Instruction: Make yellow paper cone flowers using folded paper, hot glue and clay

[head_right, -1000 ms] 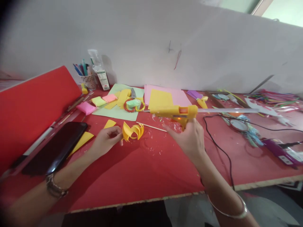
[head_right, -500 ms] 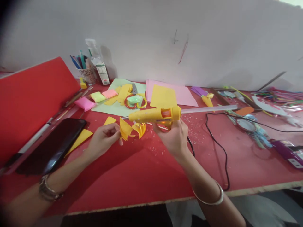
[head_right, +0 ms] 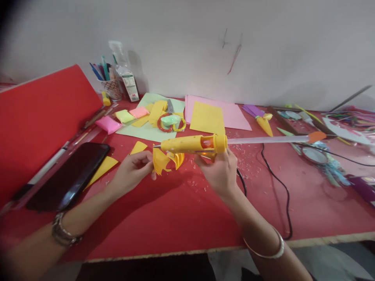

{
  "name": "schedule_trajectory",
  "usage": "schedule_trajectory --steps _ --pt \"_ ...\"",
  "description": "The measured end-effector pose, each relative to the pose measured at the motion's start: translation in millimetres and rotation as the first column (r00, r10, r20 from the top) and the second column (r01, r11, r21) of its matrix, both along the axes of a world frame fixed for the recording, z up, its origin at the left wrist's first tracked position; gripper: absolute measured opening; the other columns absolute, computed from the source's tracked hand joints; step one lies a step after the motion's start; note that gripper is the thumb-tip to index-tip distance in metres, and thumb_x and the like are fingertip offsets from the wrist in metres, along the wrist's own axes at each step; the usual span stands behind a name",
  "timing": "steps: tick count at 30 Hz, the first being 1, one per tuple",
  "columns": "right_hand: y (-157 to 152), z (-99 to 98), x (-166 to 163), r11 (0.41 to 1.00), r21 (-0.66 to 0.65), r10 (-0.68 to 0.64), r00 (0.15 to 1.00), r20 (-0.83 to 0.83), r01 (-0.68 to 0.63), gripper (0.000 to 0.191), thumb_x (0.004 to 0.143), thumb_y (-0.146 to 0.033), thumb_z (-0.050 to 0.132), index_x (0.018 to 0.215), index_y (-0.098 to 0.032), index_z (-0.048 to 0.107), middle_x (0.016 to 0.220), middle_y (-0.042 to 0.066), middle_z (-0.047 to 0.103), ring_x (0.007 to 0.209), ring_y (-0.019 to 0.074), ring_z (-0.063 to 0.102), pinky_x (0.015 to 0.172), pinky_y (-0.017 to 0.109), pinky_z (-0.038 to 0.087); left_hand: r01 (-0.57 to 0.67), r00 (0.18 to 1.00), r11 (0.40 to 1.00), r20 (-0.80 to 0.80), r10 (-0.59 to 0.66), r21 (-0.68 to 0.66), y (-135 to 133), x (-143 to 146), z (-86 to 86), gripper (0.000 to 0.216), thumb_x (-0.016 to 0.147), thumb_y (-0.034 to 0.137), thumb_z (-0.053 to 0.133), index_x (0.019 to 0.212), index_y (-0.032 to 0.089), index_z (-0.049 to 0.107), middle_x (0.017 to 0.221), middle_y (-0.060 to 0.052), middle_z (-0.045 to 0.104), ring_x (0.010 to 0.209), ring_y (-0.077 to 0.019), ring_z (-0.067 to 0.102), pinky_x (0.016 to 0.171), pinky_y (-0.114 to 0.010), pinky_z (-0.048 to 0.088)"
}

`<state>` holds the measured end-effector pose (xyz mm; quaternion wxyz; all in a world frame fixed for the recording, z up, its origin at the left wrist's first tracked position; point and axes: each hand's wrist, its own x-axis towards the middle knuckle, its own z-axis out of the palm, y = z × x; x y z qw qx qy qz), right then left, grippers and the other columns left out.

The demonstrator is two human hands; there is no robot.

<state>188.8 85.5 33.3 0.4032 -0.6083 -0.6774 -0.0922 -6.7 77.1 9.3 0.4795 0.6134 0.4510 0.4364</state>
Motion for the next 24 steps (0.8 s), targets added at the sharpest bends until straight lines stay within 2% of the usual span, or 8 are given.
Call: schedule_trajectory --steps 24 --pt "0.3 -4.0 3.8 0.999 -0.035 -0.02 0.999 0.046 0.022 0.01 0.066 -0.029 0.053 0.062 -0.02 0.054 0.048 -0.001 0.046 0.047 0.0141 0.047 0.047 0.028 0.036 -0.02 0.998 0.999 -0.064 0.022 0.028 -0.3 -0.9 1.2 0.016 0.071 0.023 0.046 0.055 0.017 0.046 0.043 0.005 0.053 0.042 -0.0065 0.05 0.047 -0.016 0.039"
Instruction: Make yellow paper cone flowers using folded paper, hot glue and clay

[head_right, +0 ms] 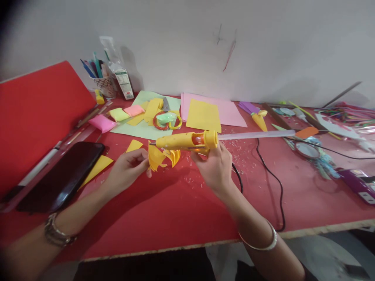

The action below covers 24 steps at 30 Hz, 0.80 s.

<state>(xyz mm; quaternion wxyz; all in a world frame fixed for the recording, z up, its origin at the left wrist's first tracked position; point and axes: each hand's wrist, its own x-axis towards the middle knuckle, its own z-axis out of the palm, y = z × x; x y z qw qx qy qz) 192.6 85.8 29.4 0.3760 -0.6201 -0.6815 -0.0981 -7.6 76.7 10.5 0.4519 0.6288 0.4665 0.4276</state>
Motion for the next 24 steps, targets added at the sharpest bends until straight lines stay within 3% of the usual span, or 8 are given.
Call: schedule_trajectory --steps 10,24 --pt "3.6 -2.6 -0.9 0.993 0.114 -0.008 1.0 0.019 0.006 0.003 0.061 -0.022 0.054 0.062 -0.018 0.056 0.042 -0.005 0.044 0.04 0.0093 0.04 0.042 0.023 0.032 -0.011 1.0 0.999 0.003 0.011 0.031 0.6 -0.6 0.5 0.017 0.072 0.021 0.046 0.055 0.017 0.046 0.042 0.005 0.053 0.041 -0.0059 0.049 0.046 -0.015 0.038" --pt "3.4 -0.2 -1.0 0.998 0.069 -0.017 1.0 0.007 0.017 0.006 0.06 -0.022 0.053 0.058 -0.018 0.056 0.042 -0.004 0.042 0.04 0.0097 0.04 0.043 0.023 0.034 -0.063 0.998 0.994 0.031 0.06 0.093 2.3 -2.5 -2.5 0.016 0.071 0.02 0.047 0.055 0.017 0.047 0.04 0.005 0.053 0.039 -0.0053 0.048 0.044 -0.015 0.038"
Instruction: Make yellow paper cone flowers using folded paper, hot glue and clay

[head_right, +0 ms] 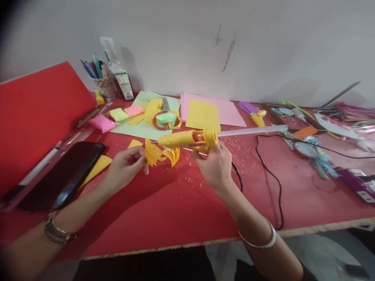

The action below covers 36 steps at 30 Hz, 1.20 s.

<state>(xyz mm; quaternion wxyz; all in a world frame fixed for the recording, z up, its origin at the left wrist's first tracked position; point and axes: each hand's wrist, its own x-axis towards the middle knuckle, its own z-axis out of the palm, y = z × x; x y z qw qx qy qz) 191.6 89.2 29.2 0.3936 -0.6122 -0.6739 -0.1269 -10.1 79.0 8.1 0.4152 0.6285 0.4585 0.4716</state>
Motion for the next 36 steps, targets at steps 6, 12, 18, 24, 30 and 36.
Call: schedule_trajectory --steps 6,12,18,24,30,36 --pt "0.0 0.7 0.3 1.0 -0.013 -0.004 1.0 0.01 0.005 0.006 0.06 -0.023 0.053 0.061 -0.018 0.057 0.042 -0.004 0.042 0.039 0.0096 0.039 0.042 0.023 0.033 -0.026 0.999 0.999 -0.026 0.027 0.02 0.3 -0.9 1.9 0.016 0.071 0.019 0.047 0.054 0.017 0.047 0.04 0.005 0.053 0.039 -0.0053 0.048 0.044 -0.015 0.038" --pt "0.3 -0.2 0.7 1.0 -0.021 -0.01 1.0 0.012 0.01 0.007 0.06 -0.023 0.051 0.062 -0.019 0.057 0.044 -0.004 0.045 0.039 0.0096 0.038 0.042 0.024 0.033 -0.049 0.998 0.998 -0.048 0.05 0.026 0.6 -2.0 3.4 0.017 0.071 0.02 0.047 0.055 0.017 0.046 0.04 0.005 0.053 0.038 -0.0067 0.049 0.044 -0.017 0.039" --pt "1.0 -1.3 1.1 1.0 -0.02 -0.007 1.0 0.017 0.008 0.008 0.06 -0.023 0.051 0.063 -0.018 0.057 0.045 -0.004 0.046 0.04 0.0098 0.039 0.043 0.024 0.033 -0.075 0.996 0.997 -0.047 0.077 0.034 0.0 -3.3 4.0 0.017 0.072 0.021 0.048 0.055 0.018 0.045 0.04 0.005 0.053 0.039 -0.0068 0.049 0.043 -0.017 0.038" --pt "1.1 0.1 0.9 0.999 -0.043 -0.011 1.0 -0.002 0.01 0.006 0.06 -0.023 0.052 0.063 -0.019 0.056 0.045 -0.004 0.046 0.041 0.0098 0.04 0.044 0.024 0.034 -0.068 0.997 0.997 -0.034 0.07 0.043 -0.4 -3.6 5.4 0.016 0.071 0.02 0.048 0.055 0.018 0.046 0.039 0.005 0.052 0.038 -0.0063 0.048 0.043 -0.017 0.037" --pt "0.1 2.0 0.6 0.997 -0.075 -0.009 1.0 -0.02 0.008 0.005 0.061 -0.022 0.052 0.059 -0.019 0.054 0.043 -0.005 0.043 0.04 0.0096 0.039 0.044 0.024 0.033 -0.091 0.996 0.995 -0.017 0.092 0.044 0.8 -4.9 5.0 0.015 0.07 0.02 0.048 0.055 0.017 0.047 0.04 0.006 0.051 0.039 -0.0059 0.048 0.043 -0.016 0.037" --pt "-0.9 1.8 1.5 0.998 -0.062 -0.009 1.0 -0.029 0.008 0.004 0.06 -0.022 0.052 0.058 -0.019 0.054 0.043 -0.005 0.043 0.04 0.0097 0.039 0.043 0.024 0.033 -0.1 0.995 0.994 -0.009 0.1 0.052 1.5 -5.6 4.0 0.016 0.071 0.02 0.047 0.055 0.018 0.045 0.04 0.006 0.051 0.038 -0.0062 0.048 0.043 -0.017 0.037"
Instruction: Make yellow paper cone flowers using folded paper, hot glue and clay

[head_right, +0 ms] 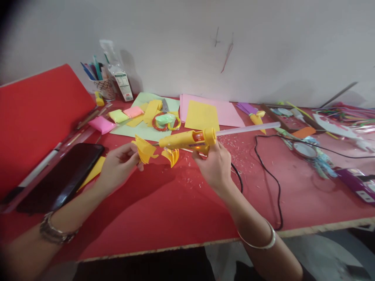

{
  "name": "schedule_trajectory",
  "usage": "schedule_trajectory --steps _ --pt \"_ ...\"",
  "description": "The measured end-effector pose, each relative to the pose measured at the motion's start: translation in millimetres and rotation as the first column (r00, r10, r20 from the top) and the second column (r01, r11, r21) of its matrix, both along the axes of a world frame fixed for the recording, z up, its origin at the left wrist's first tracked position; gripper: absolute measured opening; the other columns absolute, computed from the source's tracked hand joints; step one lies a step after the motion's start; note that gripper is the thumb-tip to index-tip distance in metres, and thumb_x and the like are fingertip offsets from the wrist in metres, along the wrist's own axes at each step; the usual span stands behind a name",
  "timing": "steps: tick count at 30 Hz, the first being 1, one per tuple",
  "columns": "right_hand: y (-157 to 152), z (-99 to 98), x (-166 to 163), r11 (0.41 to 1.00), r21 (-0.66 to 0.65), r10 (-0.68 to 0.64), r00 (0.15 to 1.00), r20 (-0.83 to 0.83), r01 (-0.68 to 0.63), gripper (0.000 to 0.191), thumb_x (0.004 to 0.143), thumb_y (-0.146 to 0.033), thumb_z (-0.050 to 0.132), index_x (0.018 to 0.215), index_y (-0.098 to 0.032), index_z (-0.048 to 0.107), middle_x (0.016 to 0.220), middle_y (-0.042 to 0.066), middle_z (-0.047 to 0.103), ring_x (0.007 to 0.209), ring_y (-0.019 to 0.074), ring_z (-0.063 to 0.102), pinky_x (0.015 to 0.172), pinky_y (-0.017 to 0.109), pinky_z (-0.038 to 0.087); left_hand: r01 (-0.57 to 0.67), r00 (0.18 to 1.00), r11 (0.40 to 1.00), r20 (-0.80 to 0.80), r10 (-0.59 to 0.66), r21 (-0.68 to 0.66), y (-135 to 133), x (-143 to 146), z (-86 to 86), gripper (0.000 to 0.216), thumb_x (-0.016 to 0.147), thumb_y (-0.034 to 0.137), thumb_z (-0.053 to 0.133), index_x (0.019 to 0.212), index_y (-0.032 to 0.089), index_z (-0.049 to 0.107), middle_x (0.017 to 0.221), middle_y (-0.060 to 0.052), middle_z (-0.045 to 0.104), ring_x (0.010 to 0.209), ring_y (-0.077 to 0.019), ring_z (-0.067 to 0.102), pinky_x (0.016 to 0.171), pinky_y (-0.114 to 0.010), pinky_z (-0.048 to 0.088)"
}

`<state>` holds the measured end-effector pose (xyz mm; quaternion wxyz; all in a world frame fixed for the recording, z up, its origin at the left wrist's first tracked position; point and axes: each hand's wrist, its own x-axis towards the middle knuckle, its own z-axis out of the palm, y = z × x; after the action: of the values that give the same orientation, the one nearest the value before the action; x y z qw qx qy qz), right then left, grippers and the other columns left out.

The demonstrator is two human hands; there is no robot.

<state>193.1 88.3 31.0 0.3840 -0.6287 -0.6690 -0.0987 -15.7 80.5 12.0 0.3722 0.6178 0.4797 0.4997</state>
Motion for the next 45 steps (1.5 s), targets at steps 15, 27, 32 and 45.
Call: schedule_trajectory --steps 15,27,32,45 --pt "0.3 -0.8 0.5 1.0 -0.017 0.007 1.0 0.015 -0.006 0.005 0.06 -0.022 0.051 0.061 -0.019 0.055 0.044 -0.005 0.042 0.04 0.0094 0.038 0.043 0.023 0.031 -0.018 1.0 1.0 -0.015 0.018 0.013 0.2 -1.4 3.3 0.016 0.07 0.016 0.046 0.054 0.018 0.046 0.04 0.007 0.051 0.038 -0.0051 0.048 0.045 -0.015 0.039" --pt "0.6 0.2 0.8 1.0 -0.028 -0.005 1.0 0.003 0.005 0.006 0.059 -0.022 0.051 0.062 -0.019 0.056 0.045 -0.004 0.043 0.042 0.0102 0.04 0.044 0.024 0.031 -0.02 1.0 1.0 0.007 0.02 0.004 0.1 -3.7 1.4 0.016 0.07 0.02 0.048 0.055 0.018 0.045 0.041 0.006 0.051 0.039 -0.0062 0.048 0.046 -0.017 0.039" --pt "0.0 0.3 -0.1 0.998 -0.055 -0.005 1.0 -0.009 0.004 0.005 0.06 -0.023 0.051 0.058 -0.019 0.054 0.044 -0.005 0.04 0.042 0.0098 0.038 0.044 0.024 0.029 -0.023 0.999 1.0 -0.033 0.024 0.016 0.2 -1.7 1.4 0.015 0.07 0.019 0.047 0.055 0.018 0.046 0.041 0.006 0.051 0.039 -0.0061 0.048 0.044 -0.016 0.037" --pt "0.4 -0.3 0.6 1.0 -0.022 0.012 1.0 0.001 -0.012 0.006 0.061 -0.022 0.051 0.055 -0.019 0.051 0.043 -0.006 0.038 0.041 0.0091 0.035 0.043 0.023 0.028 -0.02 0.993 0.998 -0.115 0.026 0.056 -1.0 -1.1 2.5 0.017 0.071 0.02 0.047 0.054 0.018 0.046 0.04 0.005 0.052 0.038 -0.0064 0.047 0.041 -0.016 0.036"
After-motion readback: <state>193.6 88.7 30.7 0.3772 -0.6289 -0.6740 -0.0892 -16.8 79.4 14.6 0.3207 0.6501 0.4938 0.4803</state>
